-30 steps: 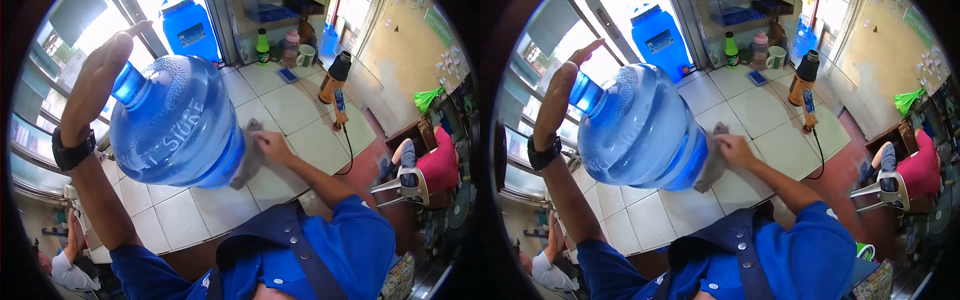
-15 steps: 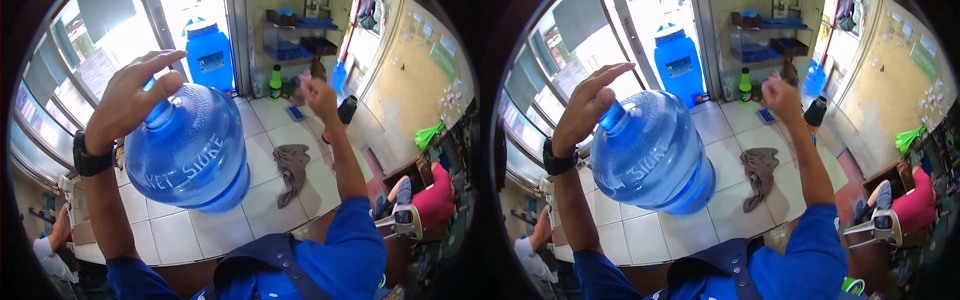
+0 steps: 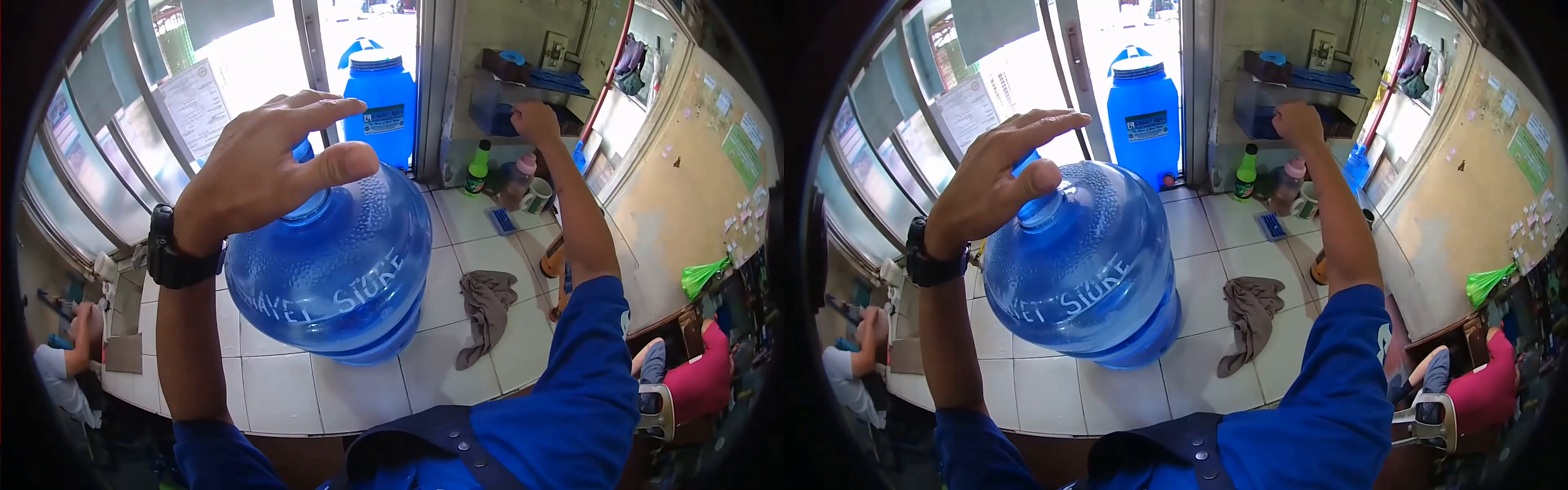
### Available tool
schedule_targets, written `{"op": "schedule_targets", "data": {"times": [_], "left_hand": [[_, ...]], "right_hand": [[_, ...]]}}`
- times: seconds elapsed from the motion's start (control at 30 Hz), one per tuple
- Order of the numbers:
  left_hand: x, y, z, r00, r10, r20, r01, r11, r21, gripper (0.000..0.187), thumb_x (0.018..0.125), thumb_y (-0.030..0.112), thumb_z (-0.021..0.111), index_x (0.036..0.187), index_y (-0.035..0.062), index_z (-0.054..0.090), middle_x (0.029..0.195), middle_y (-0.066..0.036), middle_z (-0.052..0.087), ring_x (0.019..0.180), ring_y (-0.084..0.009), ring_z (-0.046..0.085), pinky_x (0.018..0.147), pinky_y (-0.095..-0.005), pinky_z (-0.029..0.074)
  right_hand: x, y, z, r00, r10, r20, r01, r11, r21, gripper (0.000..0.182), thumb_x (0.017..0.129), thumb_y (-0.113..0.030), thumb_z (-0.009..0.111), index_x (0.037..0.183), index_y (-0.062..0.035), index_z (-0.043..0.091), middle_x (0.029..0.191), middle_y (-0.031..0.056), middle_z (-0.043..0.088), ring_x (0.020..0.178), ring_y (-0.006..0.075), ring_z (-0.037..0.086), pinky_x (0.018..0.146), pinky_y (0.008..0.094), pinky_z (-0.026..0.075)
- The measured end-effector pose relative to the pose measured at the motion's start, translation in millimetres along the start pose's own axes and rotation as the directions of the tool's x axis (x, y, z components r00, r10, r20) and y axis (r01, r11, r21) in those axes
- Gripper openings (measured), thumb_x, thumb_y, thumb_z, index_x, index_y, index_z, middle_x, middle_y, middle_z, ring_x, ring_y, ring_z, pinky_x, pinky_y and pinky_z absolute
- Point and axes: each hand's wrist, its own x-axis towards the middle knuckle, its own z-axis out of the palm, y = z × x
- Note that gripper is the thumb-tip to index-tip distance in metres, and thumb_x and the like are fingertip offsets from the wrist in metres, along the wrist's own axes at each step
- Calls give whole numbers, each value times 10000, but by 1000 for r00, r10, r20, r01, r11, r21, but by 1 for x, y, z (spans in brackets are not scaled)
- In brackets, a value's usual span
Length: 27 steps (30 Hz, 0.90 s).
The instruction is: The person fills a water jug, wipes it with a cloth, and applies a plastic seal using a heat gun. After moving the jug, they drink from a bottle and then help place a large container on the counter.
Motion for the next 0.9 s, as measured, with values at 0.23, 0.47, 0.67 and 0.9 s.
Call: {"op": "schedule_targets", "data": {"times": [0.23,0.47,0.67,0.9], "left_hand": [[-2,-6,-2,1000,2,-16,-3,997,-82,902,802,809,300,1302,102,557,1335,-181,529,1273,-377,456,1062,-563,314],[1,-49,-22,937,-214,-275,39,848,-529,751,904,690,303,1354,120,497,1359,-124,519,1254,-283,487,1035,-518,376],[10,-80,2,983,-163,-88,93,847,-524,541,917,455,538,1331,109,519,1282,-118,573,1126,-246,574,927,-420,479],[10,-85,17,987,-132,-88,45,764,-644,380,866,259,687,1197,80,636,1063,-101,673,916,-170,640,757,-318,523]], "right_hand": [[-6,0,-24,981,176,-78,-166,980,111,210,749,-205,581,873,-101,714,838,142,678,779,321,645,717,422,527],[-5,-69,-129,960,69,-271,61,893,446,184,792,-158,633,952,-84,684,823,110,688,715,212,671,687,304,530],[24,-151,-178,946,-204,-252,318,735,599,169,841,-154,611,970,-83,693,831,82,703,741,173,677,724,287,534],[60,-244,-189,865,-312,-394,494,670,554,182,841,-170,618,971,-74,700,844,93,707,771,161,685,742,298,551]]}}
